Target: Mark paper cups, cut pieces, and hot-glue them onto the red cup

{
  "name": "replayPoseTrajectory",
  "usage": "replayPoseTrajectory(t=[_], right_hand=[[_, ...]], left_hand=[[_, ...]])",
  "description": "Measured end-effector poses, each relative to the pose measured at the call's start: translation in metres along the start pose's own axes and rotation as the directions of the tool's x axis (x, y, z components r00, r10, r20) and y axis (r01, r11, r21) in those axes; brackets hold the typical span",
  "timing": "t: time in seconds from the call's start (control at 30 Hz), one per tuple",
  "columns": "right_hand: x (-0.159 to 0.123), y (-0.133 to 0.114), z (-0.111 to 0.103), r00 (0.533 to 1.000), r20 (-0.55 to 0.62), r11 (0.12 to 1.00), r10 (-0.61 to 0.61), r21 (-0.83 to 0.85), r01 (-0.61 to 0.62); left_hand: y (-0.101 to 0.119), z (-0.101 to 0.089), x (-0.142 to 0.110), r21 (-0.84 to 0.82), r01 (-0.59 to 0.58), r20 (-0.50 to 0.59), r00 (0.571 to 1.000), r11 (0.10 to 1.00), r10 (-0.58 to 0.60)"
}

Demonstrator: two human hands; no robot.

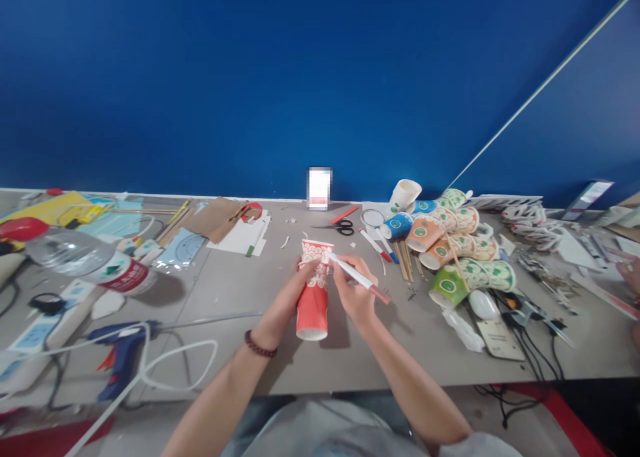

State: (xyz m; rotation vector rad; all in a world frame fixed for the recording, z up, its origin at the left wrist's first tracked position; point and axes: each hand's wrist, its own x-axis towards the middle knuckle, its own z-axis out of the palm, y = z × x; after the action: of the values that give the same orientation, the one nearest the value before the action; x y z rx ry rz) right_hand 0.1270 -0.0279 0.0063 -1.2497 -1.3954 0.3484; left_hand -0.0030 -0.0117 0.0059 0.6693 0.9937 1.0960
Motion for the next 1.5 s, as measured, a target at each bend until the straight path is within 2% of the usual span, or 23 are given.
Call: replayPoseTrajectory(t=[0.3, 0.5, 0.63, 0.77, 0.97, 1.5], right_hand=[[-0.001, 0.002, 0.0, 0.999, 0.008, 0.999, 0.043, 0.021, -0.043], [-0.001, 0.0, 0.0, 1.0, 0.014, 1.0, 0.0, -0.014, 0.0], [-0.002, 0.002, 0.0, 1.0, 0.014, 1.0, 0.019, 0.01, -0.019], [-0.003, 0.006, 0.002, 0.994, 0.026, 0.99, 0.102, 0.1, -0.104], [-0.002, 0.009, 0.005, 0.985, 0.029, 0.962, 0.167, 0.213, -0.17], [-0.001, 0.008, 0.003, 0.985, 0.043, 0.972, 0.167, 0.161, -0.172]], left_hand=[[0.002, 0.001, -0.001, -0.015, 0.035, 0.009, 0.999, 0.999, -0.035], [0.001, 0.002, -0.001, -0.004, -0.004, 0.011, 1.0, 1.0, 0.004], [-0.001, 0.002, -0.001, -0.03, -0.011, 0.0, 1.0, 0.999, 0.011], [0.001, 0.003, -0.002, -0.05, 0.042, 0.003, 0.999, 0.998, -0.042], [0.009, 0.004, -0.007, -0.131, 0.269, 0.096, 0.961, 0.954, -0.258], [0.009, 0.004, -0.006, -0.141, 0.306, 0.088, 0.951, 0.942, -0.296]])
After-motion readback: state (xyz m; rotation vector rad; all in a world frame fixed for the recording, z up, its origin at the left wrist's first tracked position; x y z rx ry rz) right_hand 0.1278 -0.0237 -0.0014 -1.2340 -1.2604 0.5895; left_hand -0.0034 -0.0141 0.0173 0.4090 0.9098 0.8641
